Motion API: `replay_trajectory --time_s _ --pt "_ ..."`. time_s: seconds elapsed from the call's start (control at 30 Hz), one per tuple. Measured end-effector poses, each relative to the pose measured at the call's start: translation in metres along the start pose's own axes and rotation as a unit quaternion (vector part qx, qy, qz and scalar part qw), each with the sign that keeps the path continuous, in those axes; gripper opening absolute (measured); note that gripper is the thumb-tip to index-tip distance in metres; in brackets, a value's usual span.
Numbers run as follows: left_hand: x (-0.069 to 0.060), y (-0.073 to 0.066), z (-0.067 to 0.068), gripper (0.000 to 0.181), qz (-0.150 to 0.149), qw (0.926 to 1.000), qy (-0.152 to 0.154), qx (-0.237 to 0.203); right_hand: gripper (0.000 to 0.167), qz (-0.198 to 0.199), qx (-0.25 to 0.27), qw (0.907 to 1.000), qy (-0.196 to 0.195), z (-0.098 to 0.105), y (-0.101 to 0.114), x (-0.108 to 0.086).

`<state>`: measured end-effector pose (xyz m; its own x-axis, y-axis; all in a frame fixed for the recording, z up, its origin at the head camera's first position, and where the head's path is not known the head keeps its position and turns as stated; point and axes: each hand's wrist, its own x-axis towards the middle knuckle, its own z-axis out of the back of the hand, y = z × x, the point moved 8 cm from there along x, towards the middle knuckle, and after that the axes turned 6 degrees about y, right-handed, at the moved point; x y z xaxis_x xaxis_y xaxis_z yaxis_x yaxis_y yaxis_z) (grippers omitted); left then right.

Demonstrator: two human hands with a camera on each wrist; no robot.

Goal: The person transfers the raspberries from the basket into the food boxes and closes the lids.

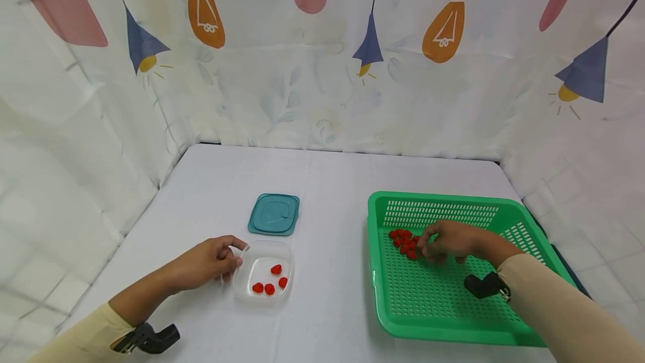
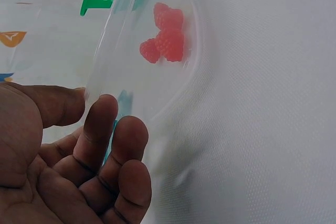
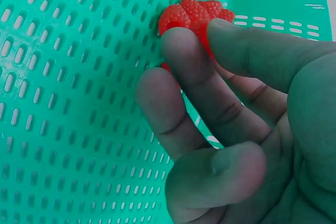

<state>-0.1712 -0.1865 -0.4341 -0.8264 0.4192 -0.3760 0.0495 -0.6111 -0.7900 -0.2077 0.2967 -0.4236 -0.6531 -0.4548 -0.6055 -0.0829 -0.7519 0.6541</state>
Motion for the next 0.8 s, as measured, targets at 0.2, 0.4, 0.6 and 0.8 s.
replay_trajectory --time_s 0.2,0.4,0.6,0.8 --pt "-0.001 -0.001 0.000 0.036 0.002 1.0000 -0.002 0.000 0.015 0.000 0.019 0.9997 -0.013 0.002 0.006 -0.001" --pt "-0.001 -0.003 0.001 0.036 -0.001 1.0000 0.000 0.004 0.018 0.003 0.052 0.9984 -0.019 0.006 0.012 -0.002" --pt "-0.001 -0.003 0.001 0.036 -0.003 1.0000 0.000 0.001 0.021 0.008 0.069 0.9972 -0.030 0.010 0.020 -0.003" --pt "-0.001 -0.003 0.000 0.036 -0.003 1.0000 0.001 0.002 0.027 0.020 0.081 0.9961 -0.027 0.015 0.033 -0.005"
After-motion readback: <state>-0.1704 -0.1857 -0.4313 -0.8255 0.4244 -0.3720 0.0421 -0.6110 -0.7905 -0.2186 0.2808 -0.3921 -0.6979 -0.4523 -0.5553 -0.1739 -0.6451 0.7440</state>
